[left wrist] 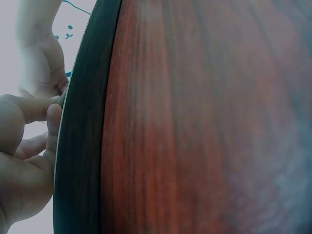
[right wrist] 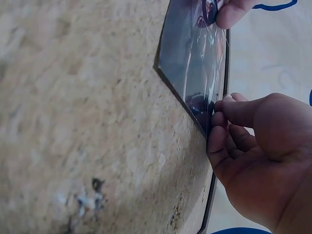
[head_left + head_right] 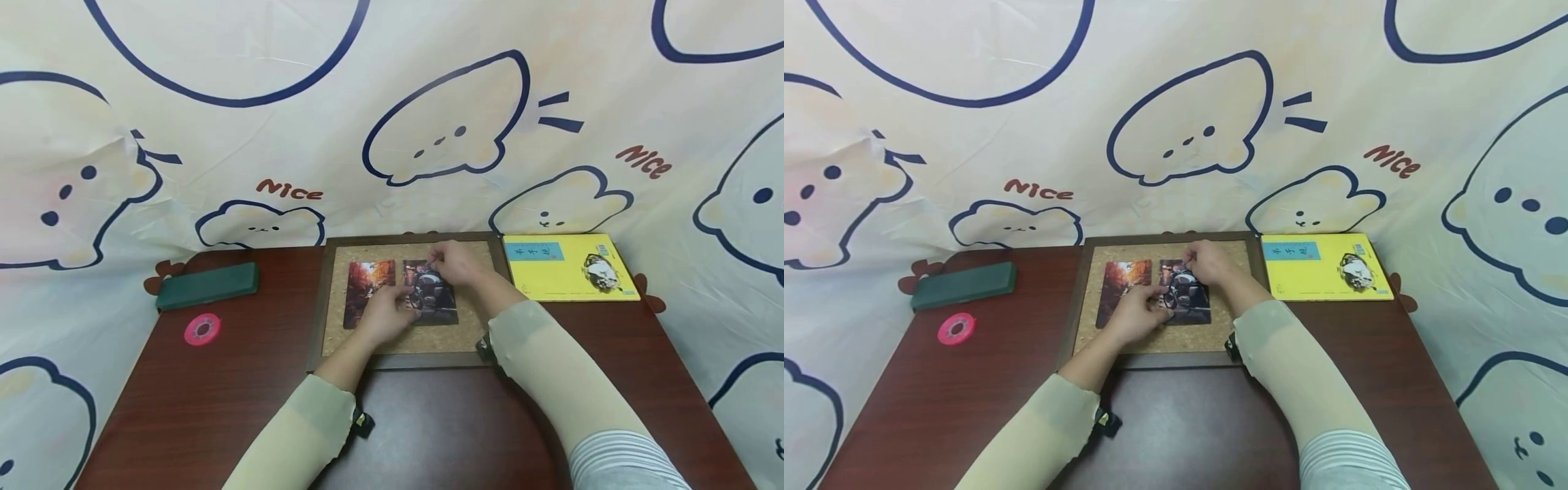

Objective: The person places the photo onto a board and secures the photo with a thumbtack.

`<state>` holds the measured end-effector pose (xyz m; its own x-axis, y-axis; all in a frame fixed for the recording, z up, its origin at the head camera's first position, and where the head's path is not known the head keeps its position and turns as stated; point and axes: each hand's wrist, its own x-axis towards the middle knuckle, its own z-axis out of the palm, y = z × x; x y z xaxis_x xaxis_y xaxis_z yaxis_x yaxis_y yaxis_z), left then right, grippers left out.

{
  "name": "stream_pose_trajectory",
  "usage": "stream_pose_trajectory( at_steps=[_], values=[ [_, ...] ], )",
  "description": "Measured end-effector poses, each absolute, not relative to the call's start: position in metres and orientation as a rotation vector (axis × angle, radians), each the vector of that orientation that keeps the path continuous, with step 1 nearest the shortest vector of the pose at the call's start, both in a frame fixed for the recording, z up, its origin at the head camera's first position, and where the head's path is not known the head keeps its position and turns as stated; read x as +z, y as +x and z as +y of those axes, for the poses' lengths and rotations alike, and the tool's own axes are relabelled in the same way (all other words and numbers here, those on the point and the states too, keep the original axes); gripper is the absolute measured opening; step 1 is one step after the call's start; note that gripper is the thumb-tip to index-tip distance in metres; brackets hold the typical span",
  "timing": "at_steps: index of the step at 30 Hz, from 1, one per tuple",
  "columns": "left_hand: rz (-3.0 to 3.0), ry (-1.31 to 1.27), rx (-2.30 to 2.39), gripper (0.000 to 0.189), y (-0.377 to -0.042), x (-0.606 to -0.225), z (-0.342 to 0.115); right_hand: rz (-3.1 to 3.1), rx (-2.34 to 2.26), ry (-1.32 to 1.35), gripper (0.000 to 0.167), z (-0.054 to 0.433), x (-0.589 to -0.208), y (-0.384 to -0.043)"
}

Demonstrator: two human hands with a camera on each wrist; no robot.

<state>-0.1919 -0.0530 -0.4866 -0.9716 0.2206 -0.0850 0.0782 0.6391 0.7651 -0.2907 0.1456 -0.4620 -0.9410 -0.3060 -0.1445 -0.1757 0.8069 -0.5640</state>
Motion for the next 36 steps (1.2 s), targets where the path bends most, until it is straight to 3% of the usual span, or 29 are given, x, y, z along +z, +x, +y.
stream_pose_trajectory(
  at_steps=[36],
  values=[
    [2.753, 0.293, 1.159, 0.054, -0.189, -0.491, -0.051, 2.762, -0.709, -0.314, 0.019, 0.129, -0.457, -0.302]
  ],
)
